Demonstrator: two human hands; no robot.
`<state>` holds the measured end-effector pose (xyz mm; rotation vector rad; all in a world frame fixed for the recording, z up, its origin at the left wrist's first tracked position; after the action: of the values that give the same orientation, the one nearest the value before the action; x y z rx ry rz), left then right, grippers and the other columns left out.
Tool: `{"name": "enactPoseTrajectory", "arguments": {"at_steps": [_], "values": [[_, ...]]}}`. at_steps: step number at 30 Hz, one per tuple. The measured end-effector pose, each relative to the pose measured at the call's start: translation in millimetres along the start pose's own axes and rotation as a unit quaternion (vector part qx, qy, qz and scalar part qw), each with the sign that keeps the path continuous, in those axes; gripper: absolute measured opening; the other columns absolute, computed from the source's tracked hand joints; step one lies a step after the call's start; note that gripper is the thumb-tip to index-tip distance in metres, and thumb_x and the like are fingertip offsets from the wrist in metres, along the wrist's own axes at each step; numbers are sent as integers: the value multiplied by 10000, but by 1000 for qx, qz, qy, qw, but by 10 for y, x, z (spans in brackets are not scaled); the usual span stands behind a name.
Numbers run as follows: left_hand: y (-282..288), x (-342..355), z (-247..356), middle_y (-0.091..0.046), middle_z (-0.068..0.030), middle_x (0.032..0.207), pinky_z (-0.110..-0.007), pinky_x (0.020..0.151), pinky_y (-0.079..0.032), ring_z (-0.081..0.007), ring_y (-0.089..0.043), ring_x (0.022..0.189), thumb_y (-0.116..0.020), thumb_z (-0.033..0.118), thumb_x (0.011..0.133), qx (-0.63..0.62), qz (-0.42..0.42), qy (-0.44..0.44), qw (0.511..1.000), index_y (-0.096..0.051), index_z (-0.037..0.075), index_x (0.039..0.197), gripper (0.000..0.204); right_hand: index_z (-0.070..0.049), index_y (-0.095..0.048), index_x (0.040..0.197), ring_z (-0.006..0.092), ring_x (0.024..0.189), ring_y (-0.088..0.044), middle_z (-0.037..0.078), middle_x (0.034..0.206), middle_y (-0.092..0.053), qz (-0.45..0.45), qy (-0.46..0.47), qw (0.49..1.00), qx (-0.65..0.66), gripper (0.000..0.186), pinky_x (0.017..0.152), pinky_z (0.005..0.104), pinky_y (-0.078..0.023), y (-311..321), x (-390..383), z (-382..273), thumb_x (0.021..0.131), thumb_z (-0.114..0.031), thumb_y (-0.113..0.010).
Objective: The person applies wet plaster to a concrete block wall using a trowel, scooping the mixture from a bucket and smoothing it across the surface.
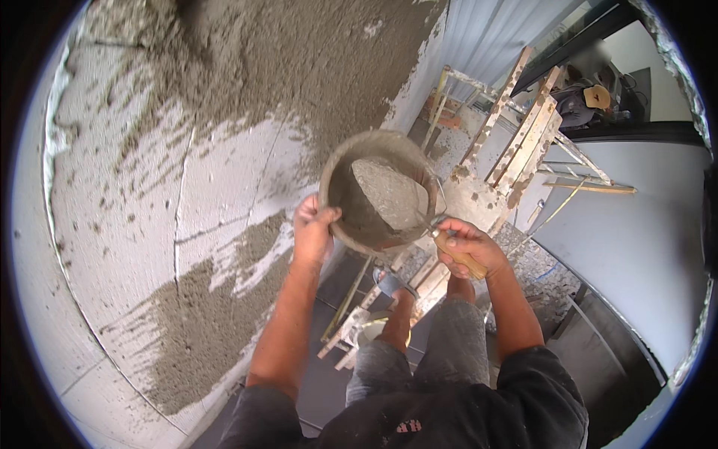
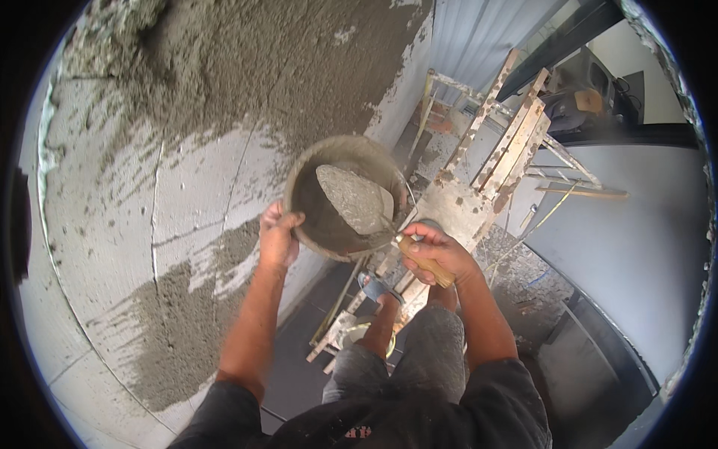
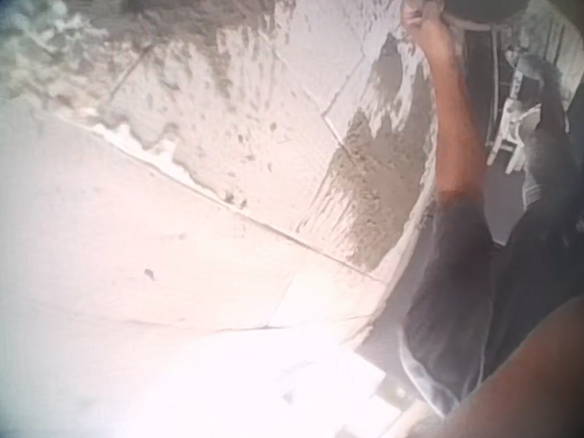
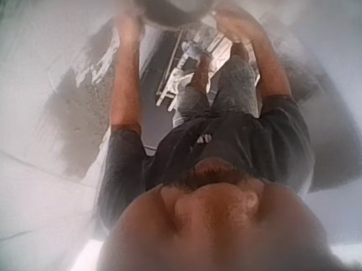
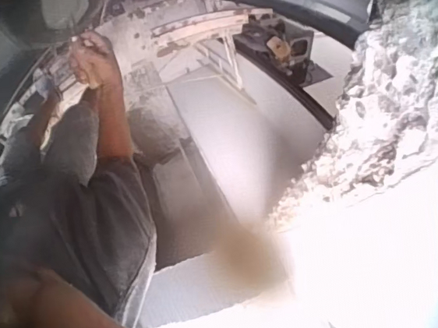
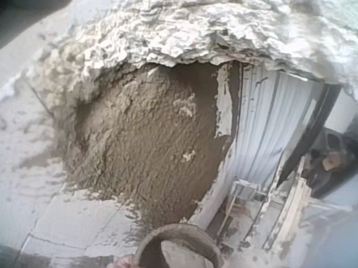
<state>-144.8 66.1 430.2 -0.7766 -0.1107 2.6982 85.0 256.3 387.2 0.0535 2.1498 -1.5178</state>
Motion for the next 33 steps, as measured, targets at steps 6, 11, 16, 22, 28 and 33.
{"name": "enactPoseTrajectory", "arguments": {"at_steps": [6, 11, 16, 22, 28, 33], "values": [[458, -211, -429, -731, -118, 972, -342, 858, -563, -190, -699, 862, -575, -117, 808, -68, 32, 19, 997, -656, 8, 905, 178, -77, -515, 1333, 145, 470, -516, 207, 874, -598, -9, 244, 965, 101, 419, 390, 279, -464, 215, -162, -826, 927, -21, -603], [901, -857, -380, -735, -120, 978, -371, 915, -562, -211, -706, 895, -572, -119, 793, -64, 119, 48, 990, -669, 16, 914, 205, -56, -502, 1297, 154, 514, -553, 172, 879, -631, 183, 520, 834, 17, 390, 447, 291, -487, 600, -236, -1583, 934, -10, -635], [1320, -1732, -197, -733, -143, 1040, -422, 1001, -549, -270, -713, 979, -587, -94, 784, -64, 191, 76, 977, -675, 27, 939, 215, -33, -457, 1283, 177, 605, -624, 133, 912, -667, 484, 594, 643, -27, 431, 523, 308, -516, 710, 294, -1667, 923, 22, -687], [1770, -2320, -359, -711, -147, 1171, -459, 1039, -512, -291, -684, 1088, -585, -95, 774, -67, 246, 106, 961, -676, 16, 1167, 419, -55, -493, 1229, 122, 735, -621, 104, 948, -582, 202, 419, 882, -75, 311, 474, 266, -501, -1627, 2277, -1595, 955, -14, -633], [1696, -2273, -460, -706, -142, 1188, -455, 1043, -512, -289, -675, 1110, -599, -91, 764, -99, 215, 114, 965, -658, 17, 1231, 482, -10, -506, 1243, 83, 739, -565, 40, 895, -584, -4, 393, 900, -190, 352, 563, 282, -454, -2111, 1115, -560, 957, -101, -689], [1502, -1826, -469, -740, -105, 1005, -391, 923, -563, -226, -709, 928, -622, -80, 772, -82, 160, 79, 980, -698, 29, 934, 209, -33, -544, 1230, 234, 699, -657, 125, 835, -656, -60, 161, 822, -543, 365, 664, 402, -520, -1066, 352, -6, 954, -217, -695]]}}
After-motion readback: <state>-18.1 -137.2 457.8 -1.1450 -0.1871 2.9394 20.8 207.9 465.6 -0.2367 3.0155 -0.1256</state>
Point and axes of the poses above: each hand's wrist, its own x-axis towards the middle knuckle, its own y-axis out of the back of the hand, z = x × y, the point moved 9 cm from there along x, towards the middle knuckle
